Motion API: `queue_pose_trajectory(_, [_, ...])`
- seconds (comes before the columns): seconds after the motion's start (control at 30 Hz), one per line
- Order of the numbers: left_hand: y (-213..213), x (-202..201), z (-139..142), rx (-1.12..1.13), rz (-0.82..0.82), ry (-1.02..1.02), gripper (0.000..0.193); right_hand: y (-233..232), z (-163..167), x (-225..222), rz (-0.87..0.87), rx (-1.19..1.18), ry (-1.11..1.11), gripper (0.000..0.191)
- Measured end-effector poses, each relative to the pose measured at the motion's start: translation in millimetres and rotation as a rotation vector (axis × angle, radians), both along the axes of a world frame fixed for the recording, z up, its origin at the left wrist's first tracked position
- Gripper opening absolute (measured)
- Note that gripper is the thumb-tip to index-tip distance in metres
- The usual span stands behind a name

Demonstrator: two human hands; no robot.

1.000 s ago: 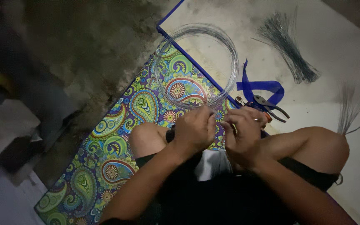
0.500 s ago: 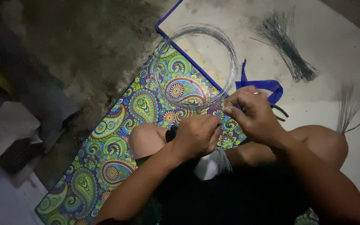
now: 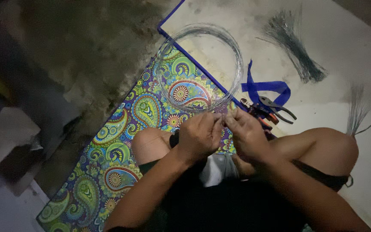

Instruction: The person sits on the floor and twists cut wire strands together by hand into tight bundles, repeatedly folding and winding the wire, and occasionally uses pliers to grip or cut the wire while working over a coil of wire on a mat.

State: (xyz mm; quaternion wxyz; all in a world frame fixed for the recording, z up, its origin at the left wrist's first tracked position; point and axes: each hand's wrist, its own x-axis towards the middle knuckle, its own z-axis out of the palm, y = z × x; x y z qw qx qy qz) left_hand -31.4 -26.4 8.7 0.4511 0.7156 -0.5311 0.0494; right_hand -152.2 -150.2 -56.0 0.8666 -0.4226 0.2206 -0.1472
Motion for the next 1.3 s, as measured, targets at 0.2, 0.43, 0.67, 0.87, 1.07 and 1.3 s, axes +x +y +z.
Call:
queue_pose_trajectory(0.2, [2,4,-1,0.064,-0.028,-0.192,0.008,20,23,-15,-0.234,-1.164,0.182,0.005])
queue_pose_trajectory(0.43, [0,1,-2,0.155,-0.05,-0.149,0.009,5,42,-14,-0.188,-1.563,0.151,0.012])
queue_pose_trajectory(0.67, [3,0,5,0.172,-0.058,0.2,0.007,-7,40,-18,-0.225,-1.697,-0.069,0.032])
queue_pose_trajectory(0.87, [3,-3,10,0.221,-0.103,0.109,0.009,-23,60,-16,-0.129,-1.647,-0.117,0.026])
queue_pose_trajectory(1.07, [8,-4,14,0.158,-0.166,0.067,0.012,-50,78,-6,0.199,-1.152,0.005,0.011])
queue_pose_trajectory(1.3, [11,-3,7,-0.011,-0.276,-0.044,0.017,-70,42,8,0.523,-0.077,0.145,0.013])
